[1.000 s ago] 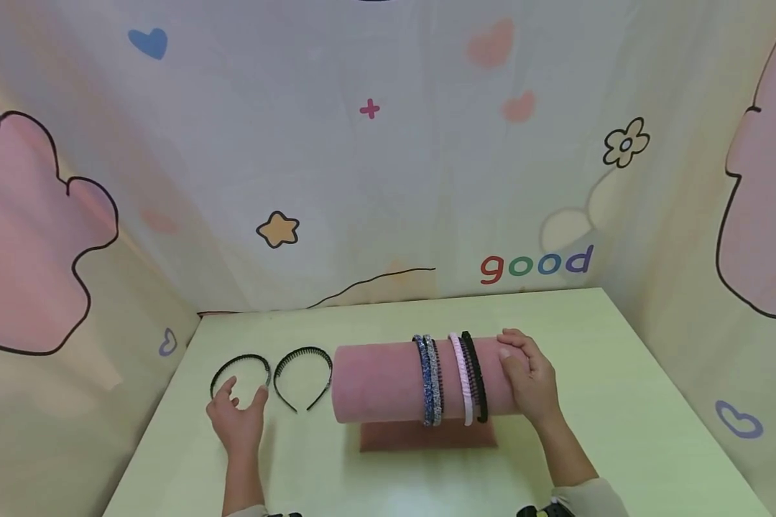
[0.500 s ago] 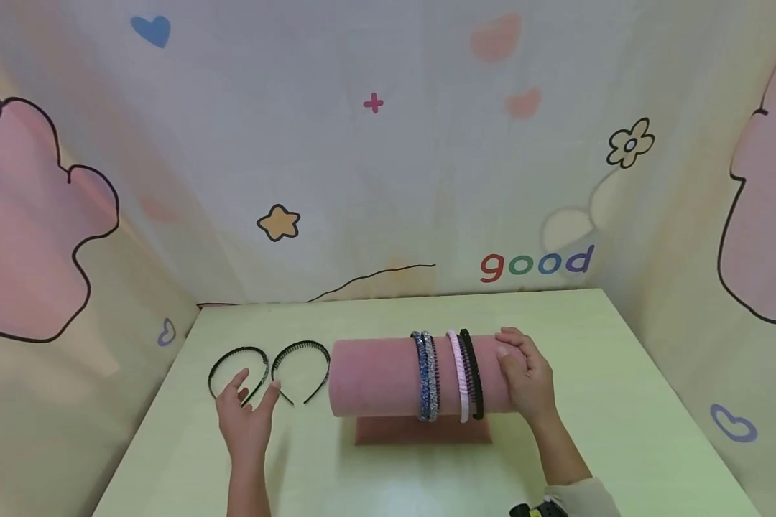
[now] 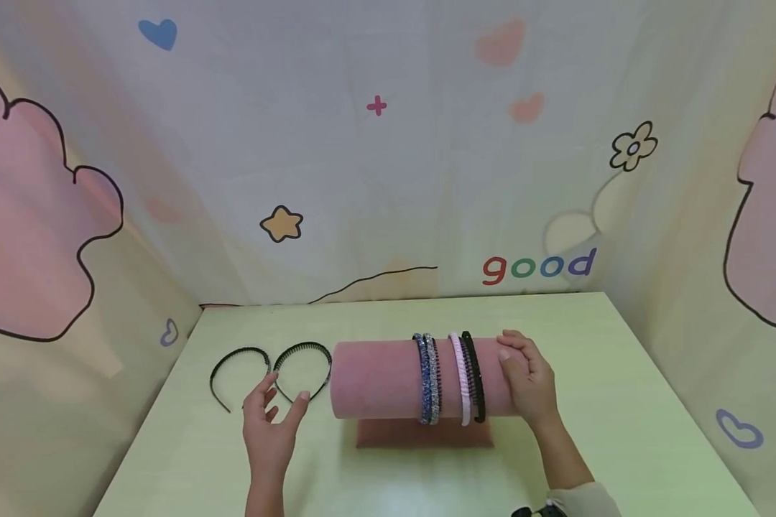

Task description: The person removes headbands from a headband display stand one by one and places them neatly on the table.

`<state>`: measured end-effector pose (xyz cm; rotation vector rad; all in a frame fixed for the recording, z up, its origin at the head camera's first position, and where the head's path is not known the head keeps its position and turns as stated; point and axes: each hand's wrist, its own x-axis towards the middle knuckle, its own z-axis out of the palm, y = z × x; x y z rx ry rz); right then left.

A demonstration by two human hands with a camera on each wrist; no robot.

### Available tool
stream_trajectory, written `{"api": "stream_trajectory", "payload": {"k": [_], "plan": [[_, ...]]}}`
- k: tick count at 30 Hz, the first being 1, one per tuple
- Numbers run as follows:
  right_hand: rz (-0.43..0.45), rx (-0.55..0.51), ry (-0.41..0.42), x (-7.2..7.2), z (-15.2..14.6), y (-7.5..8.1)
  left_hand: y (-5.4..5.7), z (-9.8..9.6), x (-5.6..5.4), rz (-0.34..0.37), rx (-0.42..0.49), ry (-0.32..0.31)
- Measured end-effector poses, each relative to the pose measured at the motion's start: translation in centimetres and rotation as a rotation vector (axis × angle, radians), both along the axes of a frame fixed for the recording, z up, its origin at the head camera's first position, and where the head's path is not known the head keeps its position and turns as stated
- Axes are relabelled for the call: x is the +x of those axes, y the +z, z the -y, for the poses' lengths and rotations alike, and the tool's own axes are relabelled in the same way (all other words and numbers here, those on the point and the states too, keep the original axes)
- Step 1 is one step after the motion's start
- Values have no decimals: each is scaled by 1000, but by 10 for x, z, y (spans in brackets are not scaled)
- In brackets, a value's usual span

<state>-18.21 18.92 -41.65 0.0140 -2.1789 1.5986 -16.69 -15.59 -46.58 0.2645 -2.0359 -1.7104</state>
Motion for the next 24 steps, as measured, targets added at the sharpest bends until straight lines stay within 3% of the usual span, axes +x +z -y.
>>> {"api": "stream_trajectory", "payload": {"k": [9,16,21,24], "plan": [[-6,6,3,1,-1,2,7,-22,4,-96,-25,-73],[-15,3,5,0,-1,-1,51,-43,20,-171,-83,-142],[-16,-3,9,0,0,1,60,-50,19,-215,-129,-200],[-10,-5,9,-1,0,-1,60,-54,18,-215,-171,-233]]}}
